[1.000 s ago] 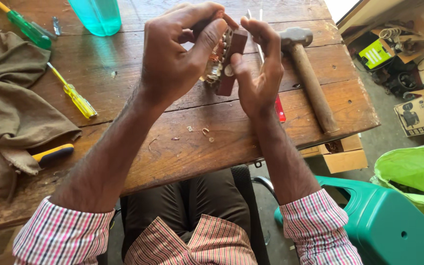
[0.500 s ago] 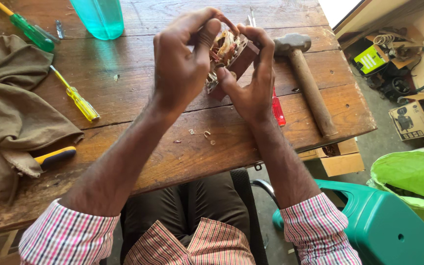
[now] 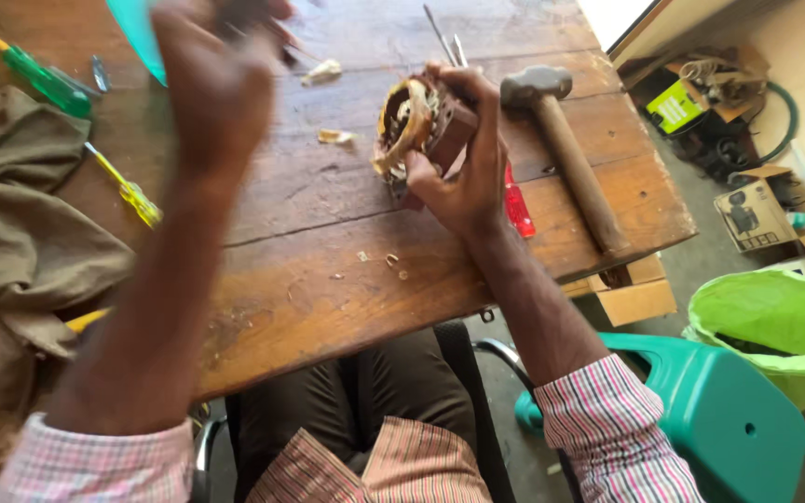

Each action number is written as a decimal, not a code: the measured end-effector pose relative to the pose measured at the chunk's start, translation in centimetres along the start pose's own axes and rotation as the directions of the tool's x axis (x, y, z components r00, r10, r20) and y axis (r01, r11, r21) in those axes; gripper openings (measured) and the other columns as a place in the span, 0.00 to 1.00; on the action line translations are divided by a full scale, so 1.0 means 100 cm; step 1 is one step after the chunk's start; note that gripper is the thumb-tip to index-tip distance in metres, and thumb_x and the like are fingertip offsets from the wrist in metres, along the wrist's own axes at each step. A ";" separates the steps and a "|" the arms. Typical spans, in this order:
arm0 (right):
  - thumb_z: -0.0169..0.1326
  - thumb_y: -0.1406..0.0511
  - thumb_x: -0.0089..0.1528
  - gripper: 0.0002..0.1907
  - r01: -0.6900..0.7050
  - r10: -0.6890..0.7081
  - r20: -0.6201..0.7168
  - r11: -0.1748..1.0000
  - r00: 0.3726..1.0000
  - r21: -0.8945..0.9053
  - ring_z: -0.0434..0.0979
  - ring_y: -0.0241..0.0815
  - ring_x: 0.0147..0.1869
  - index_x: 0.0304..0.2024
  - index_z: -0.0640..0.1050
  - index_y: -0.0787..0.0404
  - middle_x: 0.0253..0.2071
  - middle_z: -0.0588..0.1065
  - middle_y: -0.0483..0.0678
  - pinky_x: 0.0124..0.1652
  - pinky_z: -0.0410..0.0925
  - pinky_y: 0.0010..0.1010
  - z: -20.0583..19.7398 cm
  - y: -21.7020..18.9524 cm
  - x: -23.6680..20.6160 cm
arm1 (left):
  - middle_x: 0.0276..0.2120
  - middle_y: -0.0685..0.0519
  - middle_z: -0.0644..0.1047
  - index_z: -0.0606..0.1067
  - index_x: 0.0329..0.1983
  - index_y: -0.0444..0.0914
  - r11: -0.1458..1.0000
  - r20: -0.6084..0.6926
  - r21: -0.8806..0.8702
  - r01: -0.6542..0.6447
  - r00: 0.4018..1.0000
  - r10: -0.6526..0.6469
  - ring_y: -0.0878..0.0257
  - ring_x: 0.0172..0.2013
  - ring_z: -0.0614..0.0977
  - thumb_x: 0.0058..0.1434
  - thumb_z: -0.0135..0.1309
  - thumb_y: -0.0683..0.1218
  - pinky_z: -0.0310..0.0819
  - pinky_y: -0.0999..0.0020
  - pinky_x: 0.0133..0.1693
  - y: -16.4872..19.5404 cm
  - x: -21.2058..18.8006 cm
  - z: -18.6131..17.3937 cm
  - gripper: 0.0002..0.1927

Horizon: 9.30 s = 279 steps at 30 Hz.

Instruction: The person works at a wooden workbench disassembling a square metal motor component. They hold the part, position a screwdriver against pins inside it, and strike the screwdriver with a hammer to drive the pins out, occasionally repositioning the part and wiping it with a cloth.

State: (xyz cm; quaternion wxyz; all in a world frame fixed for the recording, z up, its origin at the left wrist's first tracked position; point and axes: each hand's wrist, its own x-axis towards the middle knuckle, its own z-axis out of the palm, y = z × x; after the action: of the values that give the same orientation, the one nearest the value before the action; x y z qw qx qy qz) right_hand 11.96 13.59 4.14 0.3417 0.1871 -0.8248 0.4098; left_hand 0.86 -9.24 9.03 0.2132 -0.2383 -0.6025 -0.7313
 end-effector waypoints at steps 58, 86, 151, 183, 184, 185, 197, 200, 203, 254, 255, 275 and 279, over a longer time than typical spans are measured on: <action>0.63 0.64 0.67 0.16 -0.685 0.035 -0.805 0.549 0.592 -0.479 0.85 0.42 0.45 0.48 0.81 0.73 0.44 0.82 0.57 0.42 0.79 0.30 -0.323 0.030 -0.214 | 0.58 0.45 0.76 0.85 0.44 0.44 0.755 0.811 0.392 -0.526 0.584 -0.014 0.46 0.61 0.69 0.55 0.69 0.49 0.71 0.50 0.58 0.060 -0.075 0.046 0.14; 0.52 0.74 0.73 0.10 -0.308 0.251 -0.486 0.951 0.837 -0.040 0.82 0.39 0.52 0.56 0.78 0.71 0.51 0.79 0.52 0.51 0.79 0.29 -0.111 -0.099 -0.083 | 0.41 0.54 0.84 0.86 0.38 0.40 0.947 0.768 0.123 -0.296 0.633 0.098 0.58 0.48 0.79 0.57 0.67 0.39 0.74 0.60 0.53 0.045 -0.064 0.031 0.06; 0.55 0.72 0.69 0.14 -0.392 0.304 -0.402 0.907 0.864 -0.157 0.80 0.40 0.53 0.57 0.77 0.68 0.50 0.79 0.52 0.56 0.73 0.29 -0.050 -0.077 -0.043 | 0.35 0.50 0.83 0.80 0.40 0.34 0.559 0.107 -0.610 0.562 0.757 -0.645 0.61 0.35 0.84 0.67 0.48 0.44 0.81 0.62 0.42 -0.035 -0.009 -0.009 0.11; 0.56 0.64 0.76 0.13 -0.352 0.307 -0.373 0.934 0.876 -0.058 0.79 0.32 0.44 0.56 0.79 0.69 0.44 0.81 0.49 0.45 0.73 0.22 -0.043 -0.080 -0.044 | 0.67 0.35 0.67 0.56 0.77 0.32 0.566 0.507 0.612 -0.551 0.824 0.254 0.39 0.68 0.68 0.56 0.79 0.51 0.59 0.44 0.71 -0.017 -0.011 -0.016 0.56; 0.56 0.64 0.76 0.13 -0.352 0.309 -0.372 0.935 0.875 -0.052 0.79 0.32 0.44 0.57 0.79 0.69 0.44 0.81 0.49 0.45 0.73 0.22 -0.043 -0.080 -0.043 | 0.67 0.35 0.68 0.57 0.77 0.33 0.576 0.498 0.623 -0.529 0.836 0.229 0.40 0.67 0.68 0.55 0.79 0.51 0.61 0.44 0.70 -0.017 -0.012 -0.016 0.55; 0.56 0.64 0.76 0.14 -0.352 0.312 -0.371 0.935 0.875 -0.045 0.79 0.32 0.44 0.57 0.79 0.69 0.44 0.81 0.49 0.45 0.72 0.22 -0.043 -0.080 -0.043 | 0.67 0.35 0.68 0.58 0.76 0.34 0.586 0.489 0.633 -0.506 0.848 0.204 0.40 0.67 0.68 0.55 0.79 0.51 0.63 0.45 0.69 -0.017 -0.014 -0.017 0.54; 0.56 0.64 0.75 0.12 -0.343 0.283 -0.389 0.935 0.877 -0.093 0.79 0.32 0.43 0.55 0.80 0.69 0.44 0.82 0.49 0.44 0.72 0.22 -0.043 -0.080 -0.043 | 0.63 0.40 0.73 0.66 0.70 0.33 0.714 0.530 0.495 -0.496 0.823 0.204 0.44 0.66 0.72 0.58 0.76 0.48 0.68 0.49 0.68 -0.028 0.001 -0.015 0.42; 0.56 0.65 0.75 0.12 -0.341 0.285 -0.391 0.936 0.875 -0.081 0.78 0.32 0.43 0.55 0.80 0.69 0.44 0.81 0.49 0.44 0.71 0.22 -0.041 -0.081 -0.043 | 0.65 0.38 0.72 0.67 0.70 0.33 0.717 0.536 0.475 -0.510 0.814 0.223 0.43 0.66 0.71 0.58 0.76 0.47 0.67 0.48 0.68 -0.025 0.002 -0.017 0.42; 0.56 0.64 0.76 0.13 -0.336 0.278 -0.383 0.937 0.881 -0.093 0.79 0.32 0.45 0.55 0.80 0.69 0.44 0.81 0.49 0.45 0.72 0.22 -0.039 -0.083 -0.042 | 0.66 0.40 0.71 0.67 0.70 0.36 0.703 0.560 0.477 -0.527 0.799 0.220 0.45 0.67 0.71 0.59 0.76 0.47 0.67 0.50 0.69 -0.020 0.004 -0.017 0.40; 0.61 0.70 0.70 0.08 0.135 -0.180 -0.074 0.903 0.981 -0.408 0.85 0.46 0.54 0.52 0.81 0.63 0.48 0.82 0.54 0.53 0.77 0.34 0.058 -0.110 0.068 | 0.50 0.48 0.79 0.78 0.56 0.36 0.771 0.300 0.415 -0.482 0.873 0.384 0.54 0.55 0.75 0.67 0.67 0.53 0.73 0.55 0.58 -0.013 -0.001 -0.017 0.21; 0.61 0.70 0.70 0.08 0.143 -0.192 -0.076 0.898 0.979 -0.415 0.86 0.46 0.53 0.51 0.81 0.63 0.48 0.82 0.54 0.53 0.77 0.34 0.058 -0.110 0.068 | 0.51 0.48 0.79 0.78 0.56 0.36 0.778 0.307 0.409 -0.478 0.874 0.376 0.54 0.55 0.75 0.67 0.67 0.53 0.73 0.55 0.58 -0.013 -0.001 -0.018 0.21; 0.58 0.64 0.67 0.11 -0.237 0.164 -0.173 0.741 0.971 -0.629 0.81 0.53 0.51 0.50 0.82 0.63 0.48 0.80 0.56 0.52 0.73 0.41 -0.047 -0.092 0.025 | 0.47 0.51 0.80 0.83 0.55 0.44 0.707 0.318 0.434 -0.558 0.829 0.459 0.55 0.52 0.76 0.69 0.64 0.43 0.74 0.57 0.55 -0.012 -0.007 -0.024 0.12; 0.60 0.52 0.66 0.21 -0.270 0.314 -0.146 0.398 0.938 -0.877 0.77 0.63 0.51 0.47 0.81 0.64 0.46 0.77 0.61 0.50 0.69 0.53 -0.092 -0.053 0.015 | 0.48 0.51 0.80 0.84 0.54 0.43 0.692 0.321 0.446 -0.568 0.823 0.468 0.55 0.52 0.75 0.69 0.64 0.41 0.73 0.56 0.54 -0.007 -0.010 -0.024 0.12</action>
State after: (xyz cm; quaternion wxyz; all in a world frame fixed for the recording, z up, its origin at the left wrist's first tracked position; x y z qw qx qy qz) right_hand 17.85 17.80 12.10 0.2937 -0.1568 -0.9424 -0.0307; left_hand 0.99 -11.43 7.46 0.4119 -0.3974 -0.7024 -0.4231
